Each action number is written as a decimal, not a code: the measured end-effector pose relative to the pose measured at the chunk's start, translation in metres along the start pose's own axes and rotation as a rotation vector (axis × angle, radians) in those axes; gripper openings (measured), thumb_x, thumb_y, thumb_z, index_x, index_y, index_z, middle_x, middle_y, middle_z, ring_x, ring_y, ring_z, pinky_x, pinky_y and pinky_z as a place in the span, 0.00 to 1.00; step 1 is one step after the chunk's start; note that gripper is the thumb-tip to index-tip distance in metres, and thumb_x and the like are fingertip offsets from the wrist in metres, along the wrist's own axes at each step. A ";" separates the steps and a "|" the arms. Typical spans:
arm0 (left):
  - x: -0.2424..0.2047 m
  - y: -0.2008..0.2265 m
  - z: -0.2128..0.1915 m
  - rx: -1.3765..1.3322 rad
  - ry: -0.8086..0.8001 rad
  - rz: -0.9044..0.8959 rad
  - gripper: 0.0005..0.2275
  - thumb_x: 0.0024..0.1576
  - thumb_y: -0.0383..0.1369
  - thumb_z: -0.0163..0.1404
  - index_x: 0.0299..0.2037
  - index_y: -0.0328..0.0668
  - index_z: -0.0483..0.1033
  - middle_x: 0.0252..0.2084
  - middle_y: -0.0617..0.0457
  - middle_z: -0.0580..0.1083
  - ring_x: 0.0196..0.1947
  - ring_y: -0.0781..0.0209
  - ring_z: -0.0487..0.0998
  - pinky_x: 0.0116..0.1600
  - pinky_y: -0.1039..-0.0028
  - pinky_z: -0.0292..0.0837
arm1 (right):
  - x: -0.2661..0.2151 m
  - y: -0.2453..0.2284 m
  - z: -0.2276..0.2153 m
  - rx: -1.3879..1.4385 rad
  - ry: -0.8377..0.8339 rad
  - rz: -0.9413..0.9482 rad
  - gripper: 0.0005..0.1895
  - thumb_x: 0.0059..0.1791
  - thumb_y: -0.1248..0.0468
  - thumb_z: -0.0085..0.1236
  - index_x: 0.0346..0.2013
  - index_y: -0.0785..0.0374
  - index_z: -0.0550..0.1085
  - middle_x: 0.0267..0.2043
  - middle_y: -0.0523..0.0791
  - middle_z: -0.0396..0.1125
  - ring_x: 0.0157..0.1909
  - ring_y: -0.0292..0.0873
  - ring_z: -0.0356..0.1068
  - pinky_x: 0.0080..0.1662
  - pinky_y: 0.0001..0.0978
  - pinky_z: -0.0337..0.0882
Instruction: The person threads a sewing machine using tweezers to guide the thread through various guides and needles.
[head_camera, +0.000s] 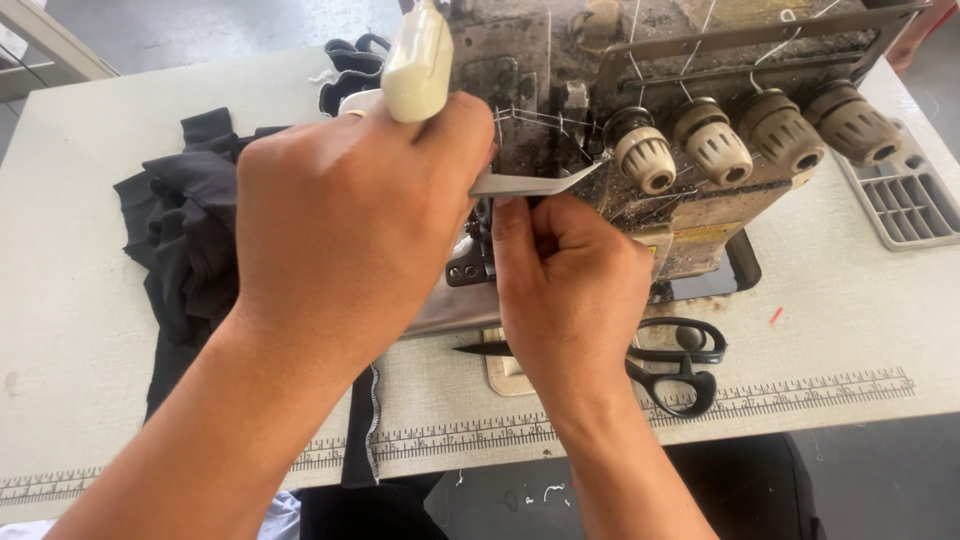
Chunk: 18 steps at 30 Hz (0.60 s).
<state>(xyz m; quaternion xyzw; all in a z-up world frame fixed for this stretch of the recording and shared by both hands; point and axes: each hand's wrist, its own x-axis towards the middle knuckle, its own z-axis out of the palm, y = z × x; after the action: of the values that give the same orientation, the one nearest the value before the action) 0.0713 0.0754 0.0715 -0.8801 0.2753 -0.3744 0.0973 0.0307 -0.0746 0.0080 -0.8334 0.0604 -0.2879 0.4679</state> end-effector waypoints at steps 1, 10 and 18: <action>0.000 0.002 0.000 -0.004 -0.002 -0.012 0.17 0.63 0.22 0.61 0.34 0.57 0.66 0.22 0.59 0.53 0.20 0.60 0.54 0.24 0.68 0.51 | -0.001 -0.001 0.001 -0.007 0.002 0.007 0.31 0.60 0.60 0.65 0.17 0.55 0.60 0.14 0.35 0.53 0.19 0.33 0.46 0.23 0.35 0.49; 0.003 0.000 -0.006 0.039 0.019 0.003 0.17 0.57 0.21 0.60 0.34 0.58 0.64 0.20 0.62 0.56 0.18 0.64 0.59 0.22 0.70 0.55 | 0.002 -0.013 0.002 0.316 -0.173 0.234 0.29 0.60 0.61 0.61 0.16 0.55 0.63 0.16 0.37 0.57 0.22 0.33 0.50 0.27 0.34 0.51; -0.001 0.001 -0.005 -0.003 0.113 0.012 0.19 0.65 0.18 0.60 0.32 0.55 0.65 0.21 0.63 0.56 0.18 0.69 0.57 0.22 0.74 0.57 | -0.003 -0.016 0.010 0.297 -0.115 0.212 0.30 0.60 0.63 0.59 0.15 0.55 0.59 0.14 0.37 0.52 0.20 0.32 0.47 0.24 0.33 0.48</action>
<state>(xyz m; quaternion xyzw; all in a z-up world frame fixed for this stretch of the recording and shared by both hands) 0.0666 0.0752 0.0739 -0.8561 0.2860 -0.4224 0.0824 0.0305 -0.0567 0.0159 -0.7591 0.0778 -0.1947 0.6163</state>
